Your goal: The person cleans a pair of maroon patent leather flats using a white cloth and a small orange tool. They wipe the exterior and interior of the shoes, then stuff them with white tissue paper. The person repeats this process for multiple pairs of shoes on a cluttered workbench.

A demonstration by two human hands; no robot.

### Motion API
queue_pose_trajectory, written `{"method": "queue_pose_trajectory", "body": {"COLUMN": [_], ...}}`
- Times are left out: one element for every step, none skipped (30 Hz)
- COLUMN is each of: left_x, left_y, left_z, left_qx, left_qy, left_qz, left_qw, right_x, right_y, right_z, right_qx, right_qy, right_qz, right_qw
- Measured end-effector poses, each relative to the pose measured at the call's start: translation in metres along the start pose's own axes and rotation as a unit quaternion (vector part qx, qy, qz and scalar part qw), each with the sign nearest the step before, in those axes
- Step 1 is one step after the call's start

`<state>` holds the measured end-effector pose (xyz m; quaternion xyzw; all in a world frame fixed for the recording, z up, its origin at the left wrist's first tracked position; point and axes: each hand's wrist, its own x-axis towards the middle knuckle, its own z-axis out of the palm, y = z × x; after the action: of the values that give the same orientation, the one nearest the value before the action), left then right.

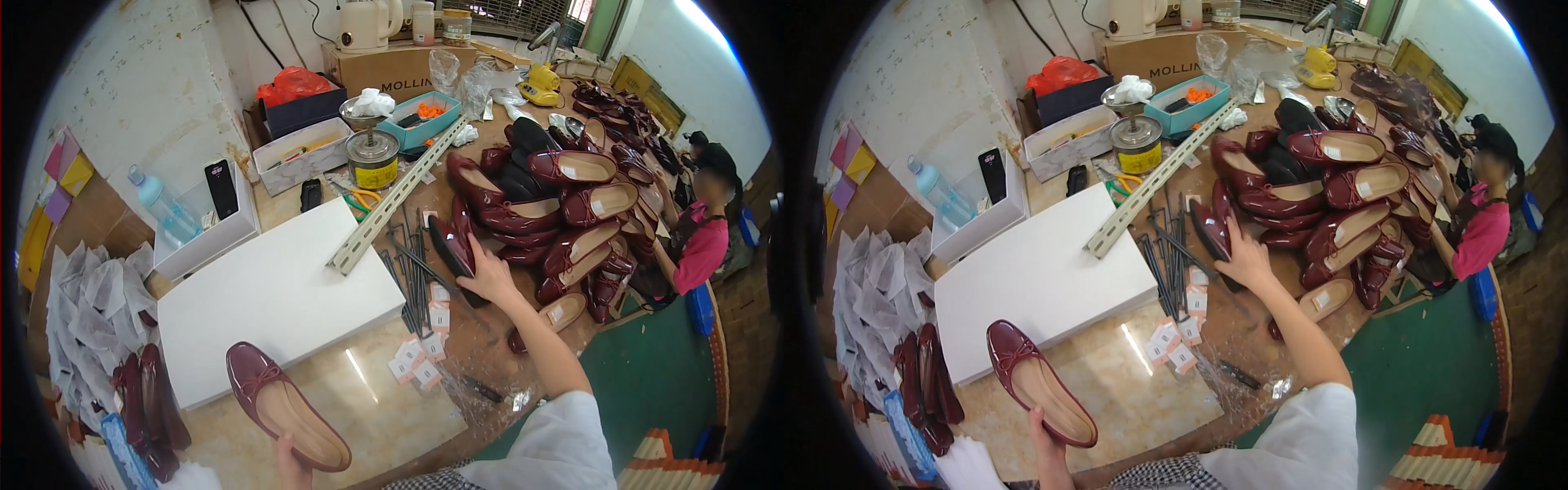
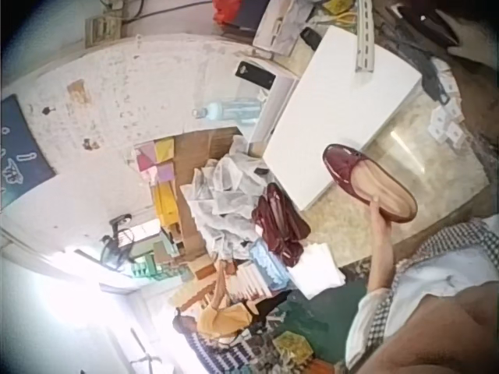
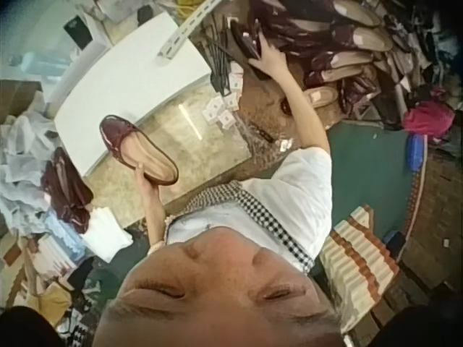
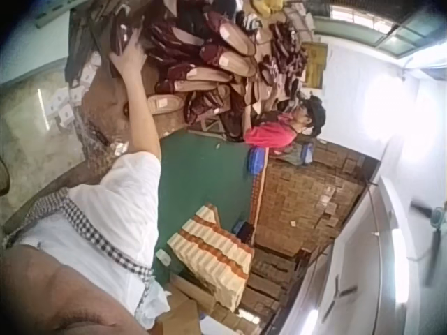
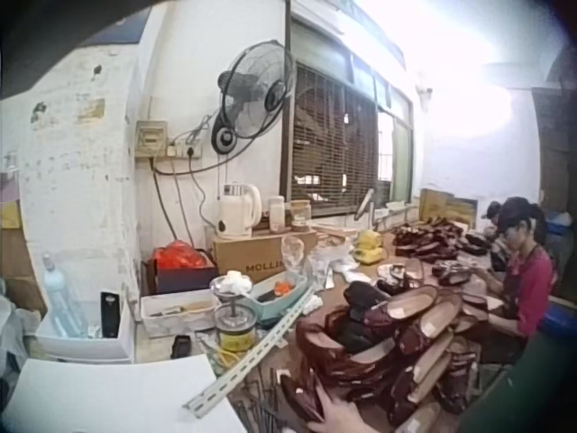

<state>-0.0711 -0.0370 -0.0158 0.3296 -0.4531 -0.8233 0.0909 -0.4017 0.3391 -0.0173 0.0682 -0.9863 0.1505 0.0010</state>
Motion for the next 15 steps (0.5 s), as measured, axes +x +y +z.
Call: {"method": "queue_pose_trajectory", "body": {"left_x": [-0.006,-0.009,-0.013,-0.015,-0.020,-0.024,-0.033,-0.038,-0.043,-0.048,-0.052,-0.055,-0.056,-0.052,-0.047], "left_y": [0.001,0.000,0.000,-0.002,0.000,0.003,0.005,0.003,-0.002,-0.008,-0.014,-0.017,-0.021,-0.031,-0.039], "left_z": [0.002,0.005,0.006,0.005,0.006,0.008,0.009,0.005,-0.002,-0.009,-0.015,-0.015,-0.019,-0.032,-0.042], "left_qx": [0.005,0.011,0.017,0.015,0.018,0.021,0.023,0.033,0.016,-0.003,-0.022,-0.022,-0.022,-0.003,0.017], "left_qy": [-0.005,-0.016,-0.027,-0.036,-0.054,-0.071,-0.081,-0.077,-0.053,-0.027,-0.005,0.011,0.034,0.039,0.037], "left_qz": [0.014,0.027,0.041,0.051,0.038,0.027,0.015,0.008,-0.001,-0.008,-0.015,-0.020,-0.022,0.008,0.034], "left_qw": [1.000,0.999,0.999,0.998,0.998,0.997,0.996,0.996,0.998,1.000,1.000,0.999,0.999,0.999,0.999], "right_x": [-0.016,-0.026,-0.033,-0.040,-0.046,-0.055,-0.069,-0.090,-0.113,-0.137,-0.164,-0.190,-0.212,-0.229,-0.241], "right_y": [-0.001,0.009,0.024,0.031,0.017,0.003,-0.021,-0.049,-0.079,-0.109,-0.139,-0.153,-0.170,-0.190,-0.207], "right_z": [-0.007,-0.011,-0.013,-0.017,-0.030,-0.046,-0.066,-0.082,-0.091,-0.096,-0.093,-0.072,-0.053,-0.038,-0.022], "right_qx": [0.022,0.080,0.138,0.195,0.217,0.201,0.187,0.193,0.205,0.217,0.150,0.047,0.048,0.092,0.161], "right_qy": [-0.021,-0.029,-0.037,-0.045,0.004,0.029,0.049,0.046,0.037,0.028,0.061,0.075,0.064,0.065,0.017], "right_qz": [0.023,0.022,0.019,0.015,0.006,0.006,0.003,-0.025,-0.057,-0.090,-0.113,-0.121,-0.161,-0.207,-0.203], "right_qw": [0.999,0.996,0.990,0.980,0.976,0.979,0.981,0.980,0.976,0.972,0.980,0.989,0.984,0.972,0.966]}}
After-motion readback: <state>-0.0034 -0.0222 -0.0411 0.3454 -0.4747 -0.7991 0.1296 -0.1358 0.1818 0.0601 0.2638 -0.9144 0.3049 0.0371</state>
